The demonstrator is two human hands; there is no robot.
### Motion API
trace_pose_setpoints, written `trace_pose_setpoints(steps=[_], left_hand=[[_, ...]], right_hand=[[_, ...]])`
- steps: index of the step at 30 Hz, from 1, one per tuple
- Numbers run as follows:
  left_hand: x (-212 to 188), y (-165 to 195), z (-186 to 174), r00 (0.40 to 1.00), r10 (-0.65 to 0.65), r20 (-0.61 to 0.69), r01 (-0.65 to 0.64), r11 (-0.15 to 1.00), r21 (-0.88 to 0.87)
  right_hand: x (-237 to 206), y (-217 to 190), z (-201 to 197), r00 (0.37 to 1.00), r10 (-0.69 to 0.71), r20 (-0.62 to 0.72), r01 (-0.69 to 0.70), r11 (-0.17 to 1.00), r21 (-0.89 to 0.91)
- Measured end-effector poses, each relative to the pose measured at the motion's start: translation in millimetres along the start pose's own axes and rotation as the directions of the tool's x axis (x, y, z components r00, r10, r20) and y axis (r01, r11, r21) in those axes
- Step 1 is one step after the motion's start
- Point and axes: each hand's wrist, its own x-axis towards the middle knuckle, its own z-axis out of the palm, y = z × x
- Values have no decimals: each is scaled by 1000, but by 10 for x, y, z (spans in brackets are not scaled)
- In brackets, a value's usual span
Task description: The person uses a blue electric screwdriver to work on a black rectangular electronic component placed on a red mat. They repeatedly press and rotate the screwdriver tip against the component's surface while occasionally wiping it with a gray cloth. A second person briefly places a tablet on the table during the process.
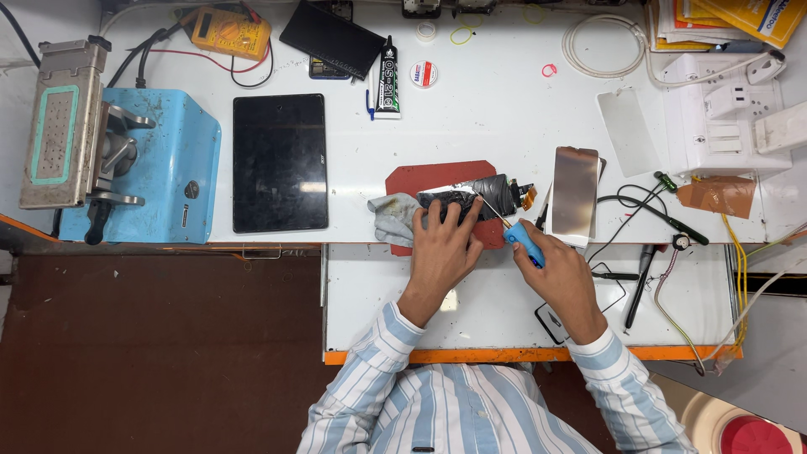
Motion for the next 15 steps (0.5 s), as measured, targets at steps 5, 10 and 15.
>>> trace_pose_setpoints(steps=[5,10,15], left_hand=[[12,8,15,1000,-3,6,3,1000,16],[20,12,11,1000,-5,12,4,1000,27],[23,5,-22,1000,-3,11,3,1000,10]], right_hand=[[-24,6,52,1000,12,-22,-12,1000,13],[-38,22,93,999,8,-33,-7,1000,24],[-29,15,67,997,-44,-65,45,999,23]])
